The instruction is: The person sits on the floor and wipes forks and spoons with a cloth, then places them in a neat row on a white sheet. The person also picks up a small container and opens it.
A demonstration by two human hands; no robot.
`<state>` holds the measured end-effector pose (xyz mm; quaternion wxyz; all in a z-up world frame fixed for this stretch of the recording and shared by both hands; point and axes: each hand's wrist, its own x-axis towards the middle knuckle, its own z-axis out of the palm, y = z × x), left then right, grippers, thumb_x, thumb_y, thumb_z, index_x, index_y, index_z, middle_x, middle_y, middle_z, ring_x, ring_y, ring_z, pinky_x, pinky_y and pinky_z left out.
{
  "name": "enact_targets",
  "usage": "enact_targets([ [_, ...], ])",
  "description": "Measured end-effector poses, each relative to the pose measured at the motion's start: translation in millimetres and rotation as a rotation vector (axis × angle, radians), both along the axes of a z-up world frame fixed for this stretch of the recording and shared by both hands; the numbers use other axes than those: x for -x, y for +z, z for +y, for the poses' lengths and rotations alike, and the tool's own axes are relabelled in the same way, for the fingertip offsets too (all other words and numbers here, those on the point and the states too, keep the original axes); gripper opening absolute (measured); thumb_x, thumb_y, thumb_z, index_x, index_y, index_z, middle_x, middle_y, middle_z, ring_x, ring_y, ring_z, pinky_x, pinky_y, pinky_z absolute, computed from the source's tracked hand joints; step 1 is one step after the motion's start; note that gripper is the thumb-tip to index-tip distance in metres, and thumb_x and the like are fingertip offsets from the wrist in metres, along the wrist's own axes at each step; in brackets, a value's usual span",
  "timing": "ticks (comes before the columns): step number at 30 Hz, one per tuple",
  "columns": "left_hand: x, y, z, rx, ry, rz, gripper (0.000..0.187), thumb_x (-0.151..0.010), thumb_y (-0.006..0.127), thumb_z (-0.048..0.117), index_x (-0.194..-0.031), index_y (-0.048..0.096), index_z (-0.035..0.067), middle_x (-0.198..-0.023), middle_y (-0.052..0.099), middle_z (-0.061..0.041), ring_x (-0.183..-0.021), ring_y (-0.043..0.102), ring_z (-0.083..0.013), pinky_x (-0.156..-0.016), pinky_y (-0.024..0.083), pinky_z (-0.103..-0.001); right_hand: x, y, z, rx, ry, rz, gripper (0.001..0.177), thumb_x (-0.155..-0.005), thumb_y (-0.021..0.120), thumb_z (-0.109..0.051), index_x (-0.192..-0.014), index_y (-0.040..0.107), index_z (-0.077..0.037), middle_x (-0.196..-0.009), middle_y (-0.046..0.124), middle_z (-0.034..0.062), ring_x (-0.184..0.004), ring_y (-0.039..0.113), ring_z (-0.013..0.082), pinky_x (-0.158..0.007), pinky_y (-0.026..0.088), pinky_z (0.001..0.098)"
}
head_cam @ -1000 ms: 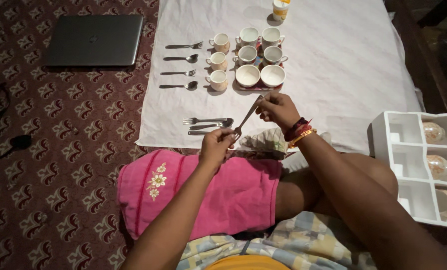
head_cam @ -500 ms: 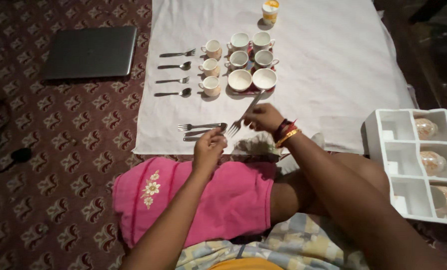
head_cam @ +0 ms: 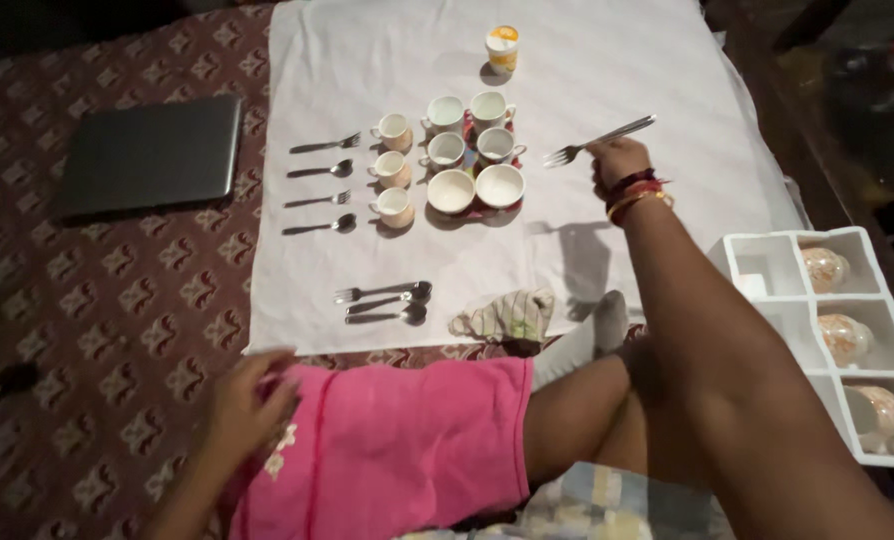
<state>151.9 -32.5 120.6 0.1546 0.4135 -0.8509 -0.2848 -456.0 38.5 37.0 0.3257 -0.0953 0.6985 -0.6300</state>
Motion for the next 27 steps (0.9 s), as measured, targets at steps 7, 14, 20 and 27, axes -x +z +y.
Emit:
enact_targets([
  [7,-13.3,-16.2,12.5,0.166,-0.008,-0.267,0.026,-0.080,0.069,0.026,-0.102,0.074,0.012,-0.101,0.074,-0.009,-0.097,0.071,-0.0306,-0.085,0.055,-0.043,58.0,-0.4,-5.0,-0.025,-0.138,-0.069,0.008,-0.096,0.069,-0.017,-0.095,0.068,-0.010,-0.064,0.054,-0.0026,-0.048,0.048,0.0094,-0.040,0.033,0.0269],
  [14,-27.5,-73.8,-30.7,0.125,-0.046,-0.512,0.032,-0.077,0.074,0.040,-0.105,0.077,0.023,-0.105,0.073,-0.005,-0.104,0.071,-0.0283,-0.089,0.056,-0.045,111.6,-46.9,-38.8,-0.019,-0.193,-0.171,0.007,-0.094,0.069,-0.016,-0.093,0.068,-0.010,-0.064,0.054,-0.0026,-0.047,0.047,0.0096,-0.040,0.033,0.0271],
  [20,-71.8,-140.2,-47.6,0.194,-0.023,-0.536,0.029,-0.077,0.075,0.046,-0.095,0.078,0.024,-0.098,0.076,-0.003,-0.100,0.073,-0.0277,-0.092,0.058,-0.048,184.6,-102.1,-65.0,0.048,-0.146,0.031,0.009,-0.094,0.073,-0.011,-0.092,0.071,-0.003,-0.067,0.063,0.0009,-0.052,0.057,0.0096,-0.045,0.044,0.0272],
  [27,-76.4,-159.8,-50.6,0.107,0.009,-0.549,0.028,-0.077,0.075,0.045,-0.094,0.078,0.023,-0.096,0.075,-0.003,-0.099,0.073,-0.0278,-0.091,0.058,-0.048,213.8,-136.3,-85.1,0.156,-0.234,-0.227,0.009,-0.092,0.071,-0.007,-0.085,0.075,-0.002,-0.062,0.057,0.0011,-0.048,0.049,0.0109,-0.042,0.037,0.0262],
])
